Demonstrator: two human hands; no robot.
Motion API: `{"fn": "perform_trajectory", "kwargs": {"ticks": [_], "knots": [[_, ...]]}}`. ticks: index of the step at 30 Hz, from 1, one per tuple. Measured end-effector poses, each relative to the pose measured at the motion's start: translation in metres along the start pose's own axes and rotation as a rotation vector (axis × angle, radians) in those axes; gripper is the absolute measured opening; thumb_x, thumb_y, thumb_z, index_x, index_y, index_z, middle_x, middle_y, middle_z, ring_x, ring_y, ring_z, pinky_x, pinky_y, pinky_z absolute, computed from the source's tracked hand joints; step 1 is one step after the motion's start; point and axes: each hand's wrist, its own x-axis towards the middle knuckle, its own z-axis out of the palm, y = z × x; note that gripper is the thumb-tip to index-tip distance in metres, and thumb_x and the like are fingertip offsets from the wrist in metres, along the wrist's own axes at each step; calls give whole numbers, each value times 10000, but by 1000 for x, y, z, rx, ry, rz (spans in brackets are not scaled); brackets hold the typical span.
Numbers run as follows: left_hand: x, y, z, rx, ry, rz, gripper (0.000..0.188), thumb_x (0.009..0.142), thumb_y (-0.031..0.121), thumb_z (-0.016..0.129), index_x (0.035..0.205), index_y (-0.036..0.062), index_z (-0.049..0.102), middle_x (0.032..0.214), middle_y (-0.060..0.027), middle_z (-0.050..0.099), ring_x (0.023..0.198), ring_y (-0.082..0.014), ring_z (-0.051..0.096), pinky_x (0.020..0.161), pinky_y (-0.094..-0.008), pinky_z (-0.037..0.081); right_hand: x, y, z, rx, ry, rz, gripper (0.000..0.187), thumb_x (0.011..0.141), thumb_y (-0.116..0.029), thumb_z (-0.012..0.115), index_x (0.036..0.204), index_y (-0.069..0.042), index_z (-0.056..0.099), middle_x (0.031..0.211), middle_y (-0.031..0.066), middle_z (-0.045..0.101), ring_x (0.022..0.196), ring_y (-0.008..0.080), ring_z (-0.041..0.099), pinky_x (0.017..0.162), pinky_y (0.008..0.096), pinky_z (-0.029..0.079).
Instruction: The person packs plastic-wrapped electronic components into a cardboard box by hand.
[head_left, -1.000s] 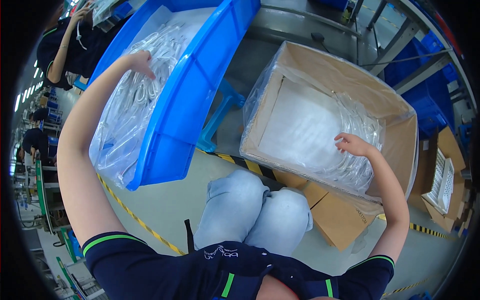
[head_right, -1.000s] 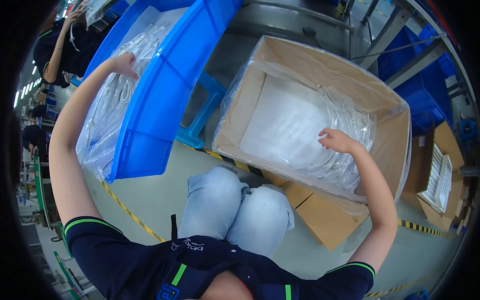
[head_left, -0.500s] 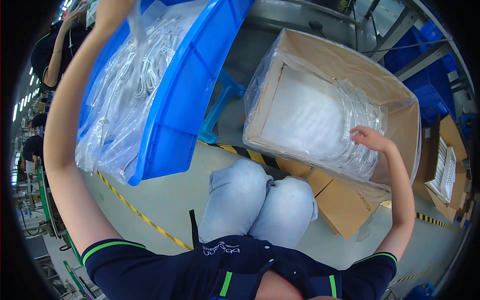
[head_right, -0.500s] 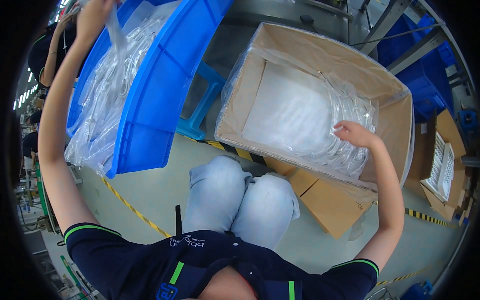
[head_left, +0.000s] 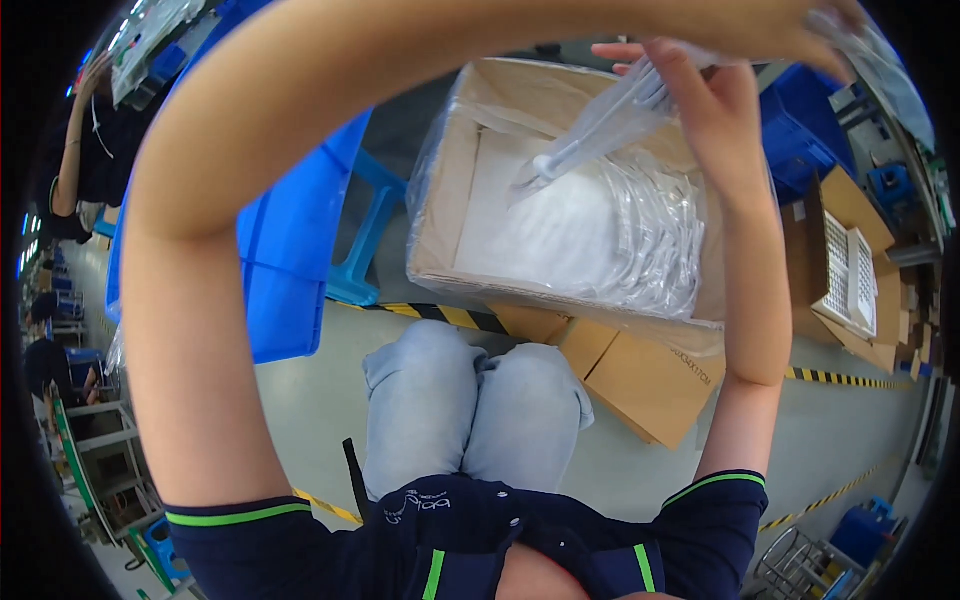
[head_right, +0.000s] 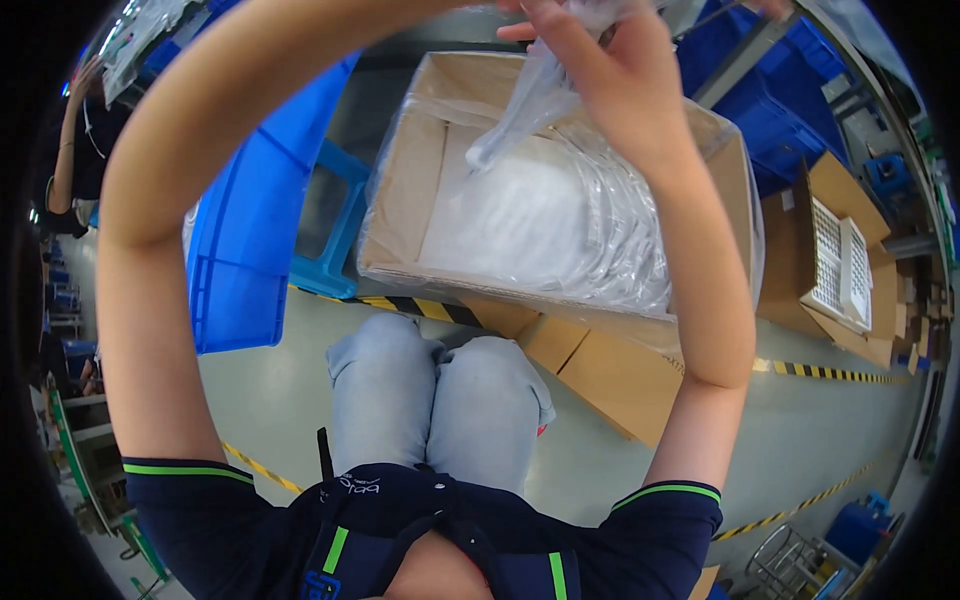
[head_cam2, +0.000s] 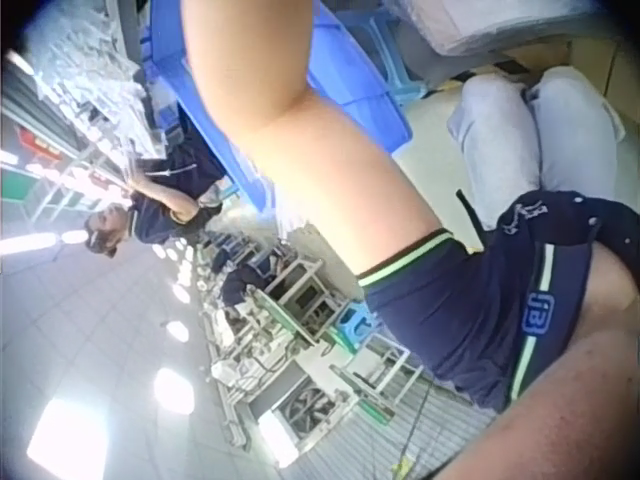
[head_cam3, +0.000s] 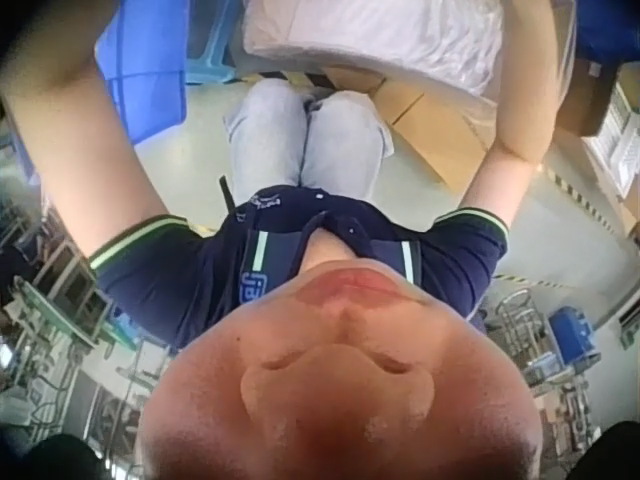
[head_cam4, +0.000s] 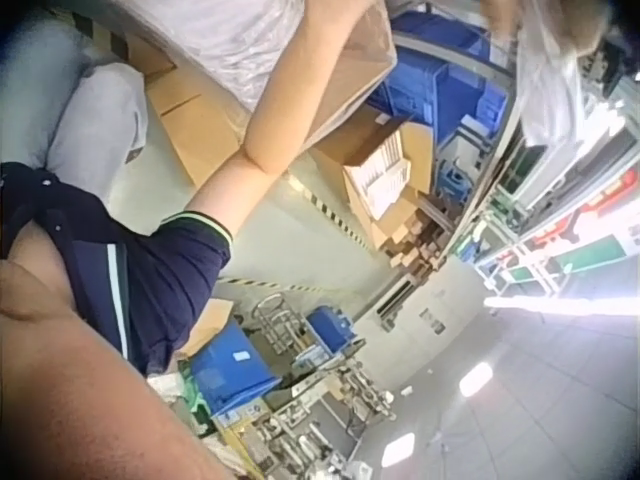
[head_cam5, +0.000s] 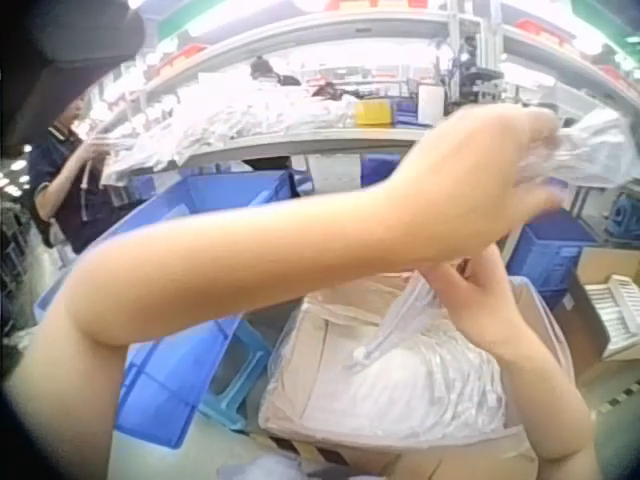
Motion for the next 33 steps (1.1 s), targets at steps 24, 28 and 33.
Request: {"fn": "perform_trajectory", "kwargs": {"ticks": [24, 28, 33], "knots": [[-301, 76, 175, -272, -1828, -672, 382, 713, 198, 601, 1006, -41, 547, 940, -229, 596, 876, -319, 590, 737, -394, 473, -95, 240, 7, -413, -517, 1101, 590, 786, -260, 579, 1203, 22, 272, 981, 220, 542, 779, 309, 610, 408, 351, 538], [-322, 65, 180, -359, -1455, -935, 622, 724, 172, 588, 1267, 3, 337, 908, -227, 595, 864, -327, 584, 725, -411, 463, -99, 251, 17, -831, -710, 1010, 635, 748, -288, 629, 1214, 3, 311, 1020, 223, 550, 890, 339, 584, 617, 407, 531], [-311, 63, 196, -545, -1415, -929, 704, 751, 120, 561, 1345, 49, 189, 864, -229, 596, 836, -351, 580, 739, -422, 449, -119, 273, 1, -1193, -577, 622, 449, 774, -293, 591, 1074, 16, 463, 910, 215, 593, 683, 300, 629, 526, 344, 521]]}}
